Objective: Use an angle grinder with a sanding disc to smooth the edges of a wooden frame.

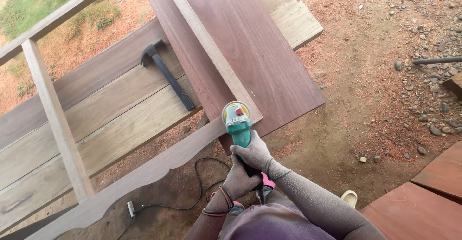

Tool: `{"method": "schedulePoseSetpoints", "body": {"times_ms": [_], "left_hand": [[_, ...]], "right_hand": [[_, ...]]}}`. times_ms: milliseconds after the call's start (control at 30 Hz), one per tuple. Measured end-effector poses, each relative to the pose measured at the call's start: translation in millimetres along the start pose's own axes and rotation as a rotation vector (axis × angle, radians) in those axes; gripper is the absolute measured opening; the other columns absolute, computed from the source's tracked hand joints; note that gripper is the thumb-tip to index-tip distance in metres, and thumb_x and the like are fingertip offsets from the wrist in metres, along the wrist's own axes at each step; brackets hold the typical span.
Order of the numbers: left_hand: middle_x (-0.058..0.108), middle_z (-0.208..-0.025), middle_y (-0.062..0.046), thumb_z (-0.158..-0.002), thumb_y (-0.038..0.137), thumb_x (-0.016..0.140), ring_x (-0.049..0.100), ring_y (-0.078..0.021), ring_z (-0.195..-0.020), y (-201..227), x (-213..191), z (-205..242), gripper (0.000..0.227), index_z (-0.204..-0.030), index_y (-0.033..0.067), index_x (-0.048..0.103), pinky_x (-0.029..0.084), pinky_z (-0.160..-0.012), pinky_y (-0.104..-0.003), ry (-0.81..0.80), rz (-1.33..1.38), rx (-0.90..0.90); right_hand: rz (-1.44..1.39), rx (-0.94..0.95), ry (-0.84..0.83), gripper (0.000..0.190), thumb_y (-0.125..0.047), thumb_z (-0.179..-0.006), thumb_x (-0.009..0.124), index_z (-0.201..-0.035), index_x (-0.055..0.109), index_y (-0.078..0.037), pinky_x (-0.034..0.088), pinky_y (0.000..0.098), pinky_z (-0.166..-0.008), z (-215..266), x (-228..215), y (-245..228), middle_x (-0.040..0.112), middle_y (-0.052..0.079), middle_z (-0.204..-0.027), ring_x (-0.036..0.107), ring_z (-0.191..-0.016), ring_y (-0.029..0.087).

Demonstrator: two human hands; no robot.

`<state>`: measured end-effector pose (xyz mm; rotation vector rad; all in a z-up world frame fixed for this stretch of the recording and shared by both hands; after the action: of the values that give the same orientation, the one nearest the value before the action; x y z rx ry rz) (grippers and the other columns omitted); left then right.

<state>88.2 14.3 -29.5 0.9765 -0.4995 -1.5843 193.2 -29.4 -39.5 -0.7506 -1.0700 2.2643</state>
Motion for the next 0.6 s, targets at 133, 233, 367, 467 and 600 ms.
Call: {"method": "schedulePoseSetpoints", "body": {"times_ms": [133,233,367,467,600], "left_hand": [[0.071,-0.119,-0.016,-0.083,0.021,0.073,0.072,-0.0241,-0.11,-31,3,5,0.08,-0.141,-0.0076,0.028,0.058,-0.097,-0.037,0.006,0.099,0.063],[0.072,-0.119,-0.015,-0.083,0.023,0.074,0.072,-0.0227,-0.11,-24,2,4,0.078,-0.141,-0.007,0.032,0.057,-0.098,-0.036,0.01,0.085,0.064],[0.07,-0.113,-0.015,-0.078,0.021,0.075,0.072,-0.0242,-0.107,-10,4,-7,0.089,-0.137,-0.0094,0.016,0.057,-0.097,-0.036,0.008,0.011,0.012],[0.072,-0.109,-0.015,-0.079,0.022,0.073,0.073,-0.0257,-0.107,-11,6,-14,0.092,-0.137,-0.0107,0.01,0.056,-0.098,-0.036,-0.039,0.013,0.045],[0.071,-0.111,-0.016,-0.076,0.022,0.074,0.073,-0.0263,-0.106,-1,-9,5,0.093,-0.139,-0.0077,0.012,0.058,-0.095,-0.037,0.021,0.001,-0.047]], "right_hand": [[0.095,-0.047,-0.024,0.071,-0.045,-0.072,0.083,-0.122,0.054,-0.005,0.055,0.0435,-0.095,5,18,-5,0.072,0.019,-0.11,0.071,-0.107,0.035],[0.079,-0.037,-0.044,0.073,-0.045,-0.071,0.083,-0.124,0.053,-0.005,0.055,0.0431,-0.095,4,16,-5,0.072,0.019,-0.11,0.071,-0.108,0.034],[0.048,-0.006,0.004,0.073,-0.044,-0.07,0.082,-0.123,0.053,-0.004,0.056,0.0422,-0.095,-2,-2,3,0.073,0.018,-0.109,0.073,-0.105,0.032],[0.021,-0.002,0.034,0.072,-0.043,-0.07,0.082,-0.123,0.053,-0.004,0.056,0.0422,-0.094,-5,-6,4,0.073,0.018,-0.108,0.074,-0.104,0.031],[0.054,-0.003,0.019,0.072,-0.044,-0.07,0.082,-0.123,0.053,-0.004,0.056,0.0423,-0.094,0,7,-1,0.072,0.019,-0.109,0.073,-0.105,0.033]]}}
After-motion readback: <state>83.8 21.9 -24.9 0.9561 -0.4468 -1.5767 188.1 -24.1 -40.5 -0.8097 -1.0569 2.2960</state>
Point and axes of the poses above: each hand's wrist, its own z-axis away from the middle knuckle, its own x-axis out of the palm, y = z × x, the point moved 7 cm from there along -z, towards the middle knuckle
